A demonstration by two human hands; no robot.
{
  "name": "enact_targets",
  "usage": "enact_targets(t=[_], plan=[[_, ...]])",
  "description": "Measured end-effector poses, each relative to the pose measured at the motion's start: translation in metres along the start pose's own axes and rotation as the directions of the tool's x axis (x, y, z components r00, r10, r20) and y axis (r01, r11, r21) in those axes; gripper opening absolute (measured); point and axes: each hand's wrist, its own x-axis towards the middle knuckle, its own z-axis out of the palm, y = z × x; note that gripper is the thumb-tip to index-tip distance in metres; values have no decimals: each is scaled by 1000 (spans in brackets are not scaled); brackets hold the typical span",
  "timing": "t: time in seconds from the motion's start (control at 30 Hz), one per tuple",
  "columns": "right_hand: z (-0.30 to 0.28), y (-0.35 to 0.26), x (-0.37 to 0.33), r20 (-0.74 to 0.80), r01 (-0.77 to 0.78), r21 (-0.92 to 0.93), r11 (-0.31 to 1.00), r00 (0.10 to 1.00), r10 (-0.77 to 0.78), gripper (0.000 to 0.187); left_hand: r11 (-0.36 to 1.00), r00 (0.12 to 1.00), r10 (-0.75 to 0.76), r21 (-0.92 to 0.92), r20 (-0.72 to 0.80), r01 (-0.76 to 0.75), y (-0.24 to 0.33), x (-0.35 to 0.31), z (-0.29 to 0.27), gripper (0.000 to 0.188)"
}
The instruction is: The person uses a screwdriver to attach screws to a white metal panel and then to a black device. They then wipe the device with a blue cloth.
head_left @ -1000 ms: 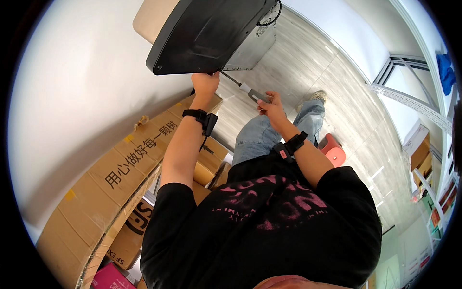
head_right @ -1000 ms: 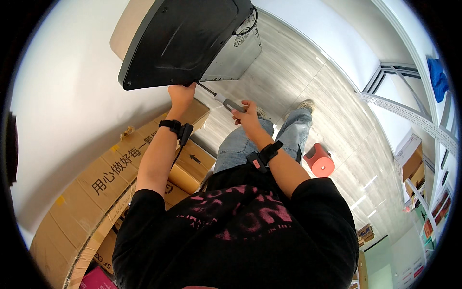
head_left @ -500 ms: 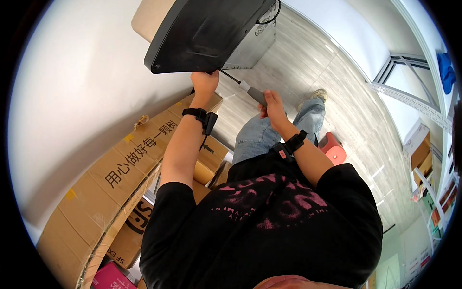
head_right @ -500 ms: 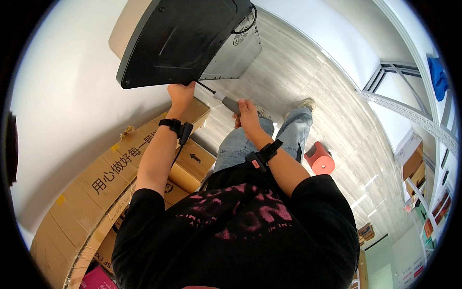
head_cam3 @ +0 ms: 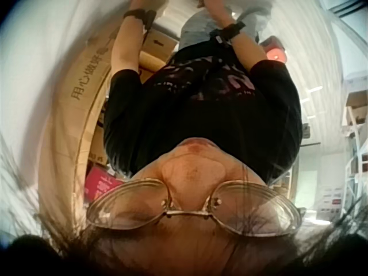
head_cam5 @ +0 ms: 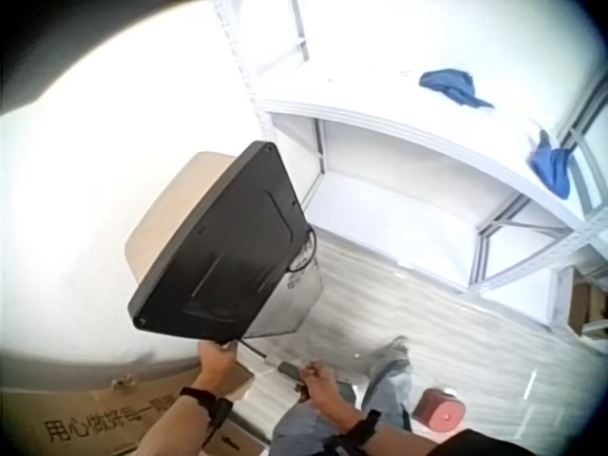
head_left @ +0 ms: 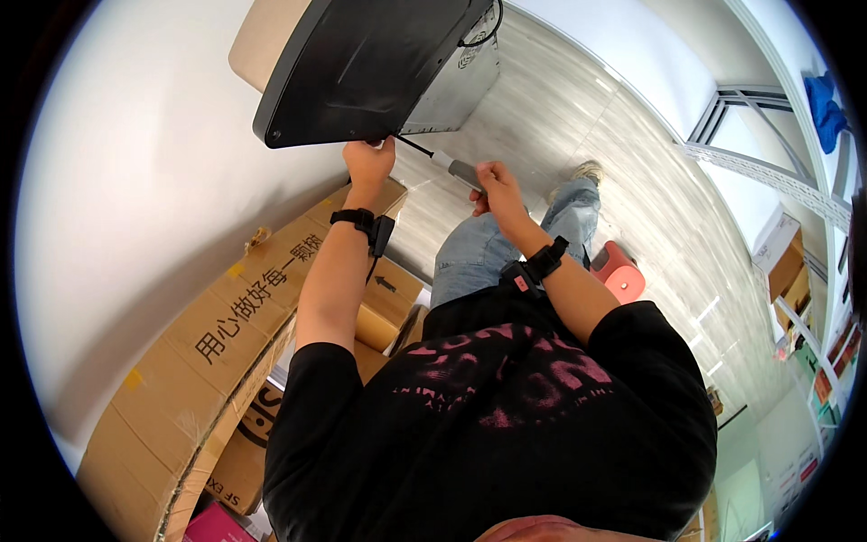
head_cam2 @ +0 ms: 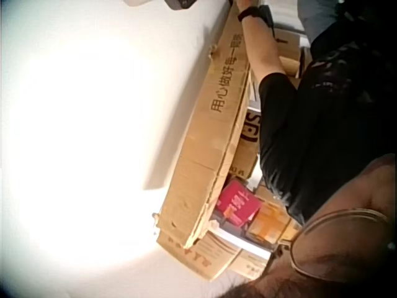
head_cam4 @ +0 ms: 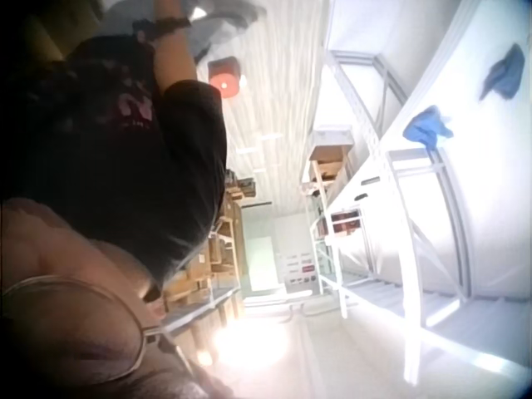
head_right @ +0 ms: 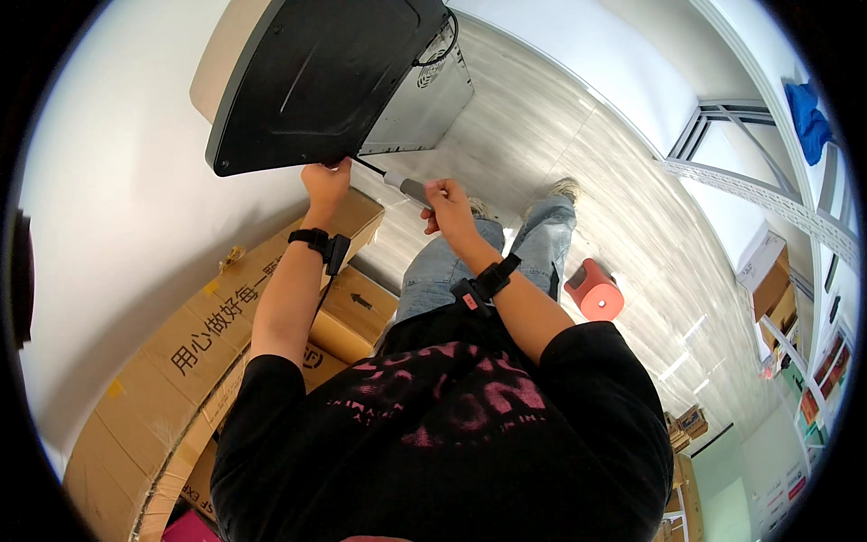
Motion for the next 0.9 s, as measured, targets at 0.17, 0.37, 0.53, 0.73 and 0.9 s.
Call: enact_targets(t=[0.17,0.37,0.53,0.73,0.9], plan=[[-11,-6,1,110,-16,-86,996,994,26,36,999,1000,-17,-39,-5,17,1,1,4,20],[-25,-16,3,96,-107,-53,993,989,112,35,995,999,38,-93,-24,-40,-8,2,21,18],[-35,-15,-7,51,-81,-83,993,995,85,34,994,1000,-24,-111,-20,22,-3,4,27,17],[-45,-19,-26,58,-62,-61,996,996,66,33,952,996,-92,-292,-1,87,-6,1,27,28],[-72,-41,-50,7,13,-81,997,1000,-12,31,985,999,-35,-173,-31,30,-13,-6,34,35]])
